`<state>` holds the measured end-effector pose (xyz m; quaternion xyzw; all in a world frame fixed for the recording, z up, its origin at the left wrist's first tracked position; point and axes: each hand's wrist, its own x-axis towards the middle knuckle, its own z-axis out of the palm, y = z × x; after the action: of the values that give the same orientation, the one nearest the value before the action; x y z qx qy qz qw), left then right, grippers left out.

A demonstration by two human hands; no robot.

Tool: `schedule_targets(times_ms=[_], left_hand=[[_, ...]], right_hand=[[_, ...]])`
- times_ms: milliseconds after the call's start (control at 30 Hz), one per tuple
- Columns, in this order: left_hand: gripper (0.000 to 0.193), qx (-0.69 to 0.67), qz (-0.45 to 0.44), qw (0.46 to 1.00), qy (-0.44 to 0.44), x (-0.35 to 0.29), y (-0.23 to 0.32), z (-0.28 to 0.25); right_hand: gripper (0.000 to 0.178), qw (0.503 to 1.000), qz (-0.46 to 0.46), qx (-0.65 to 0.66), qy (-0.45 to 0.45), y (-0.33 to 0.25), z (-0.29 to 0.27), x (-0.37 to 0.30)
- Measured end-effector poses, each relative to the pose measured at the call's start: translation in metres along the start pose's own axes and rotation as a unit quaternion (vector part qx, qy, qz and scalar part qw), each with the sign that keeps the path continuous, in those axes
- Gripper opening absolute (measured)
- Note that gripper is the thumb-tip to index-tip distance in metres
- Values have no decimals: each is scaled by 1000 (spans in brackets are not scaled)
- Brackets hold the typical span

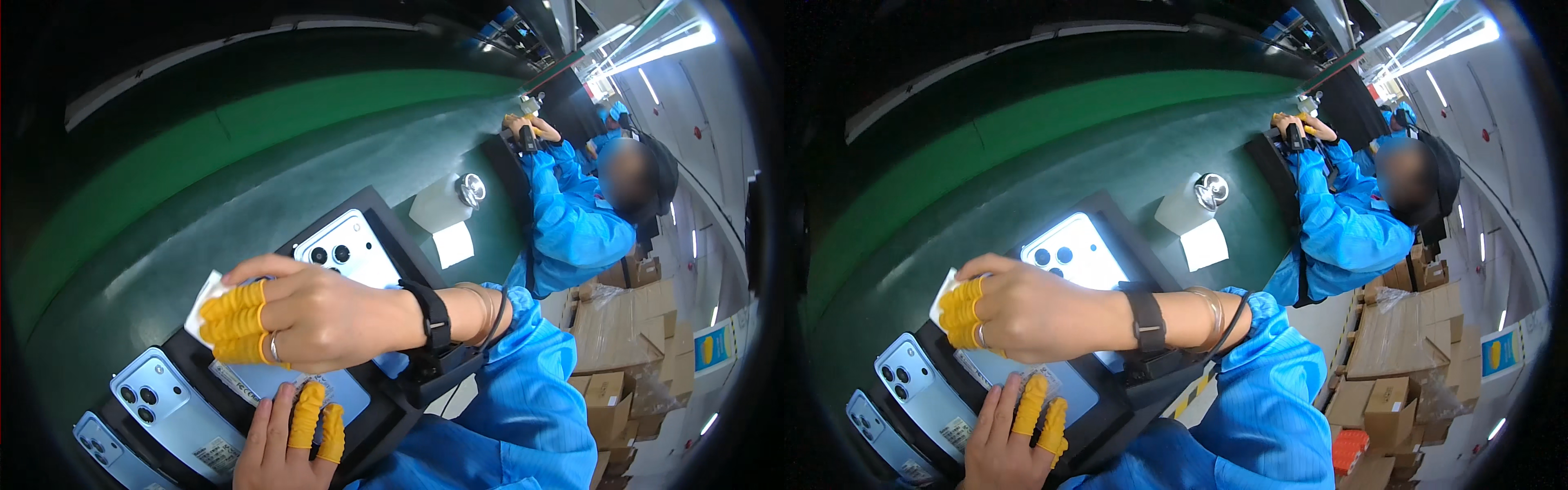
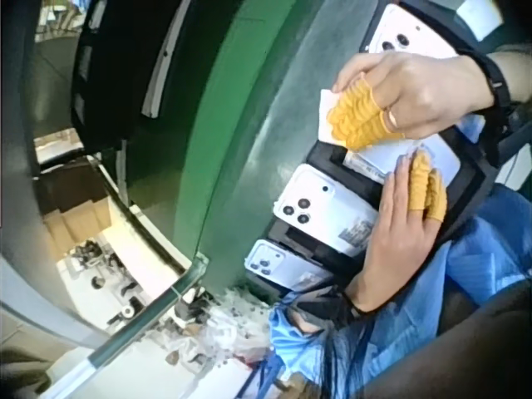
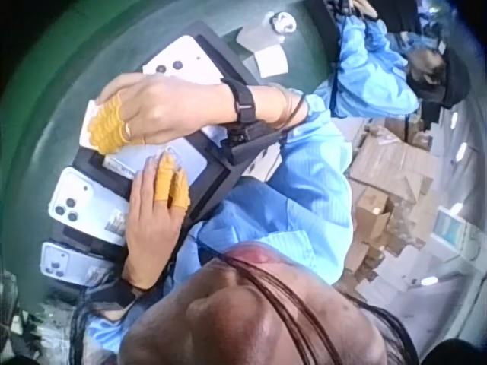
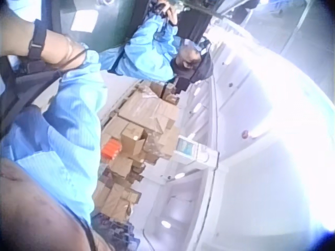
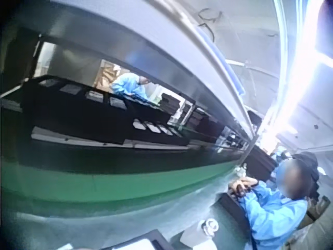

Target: Cleaning and inspecting multiple smartphones on a factory assembly line.

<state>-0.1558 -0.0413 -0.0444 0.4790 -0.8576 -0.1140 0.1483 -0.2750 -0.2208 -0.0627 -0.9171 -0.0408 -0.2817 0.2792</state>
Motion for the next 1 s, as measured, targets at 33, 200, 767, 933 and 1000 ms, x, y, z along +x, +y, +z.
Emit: schedule_targets(times_ms=[33, 200, 767, 933, 1000], left_hand=[[34, 0, -1, 1000, -1, 0, 0, 0], [37, 4, 7, 1000, 0, -5, 3, 6], [33, 25, 25, 999, -6, 3, 0, 10], [30, 12, -13, 999, 42, 4, 4, 16], [29, 29, -14, 999, 31, -2, 4, 18]], right_hand=[[7, 1000, -3, -6, 4, -1, 2, -1], [10, 995, -16, 90, -48, -7, 1, -2], [12, 997, -42, 62, -31, -1, -1, -9], [9, 998, 13, 42, -39, 18, -38, -10], [12, 999, 13, -32, 6, 18, -36, -9]])
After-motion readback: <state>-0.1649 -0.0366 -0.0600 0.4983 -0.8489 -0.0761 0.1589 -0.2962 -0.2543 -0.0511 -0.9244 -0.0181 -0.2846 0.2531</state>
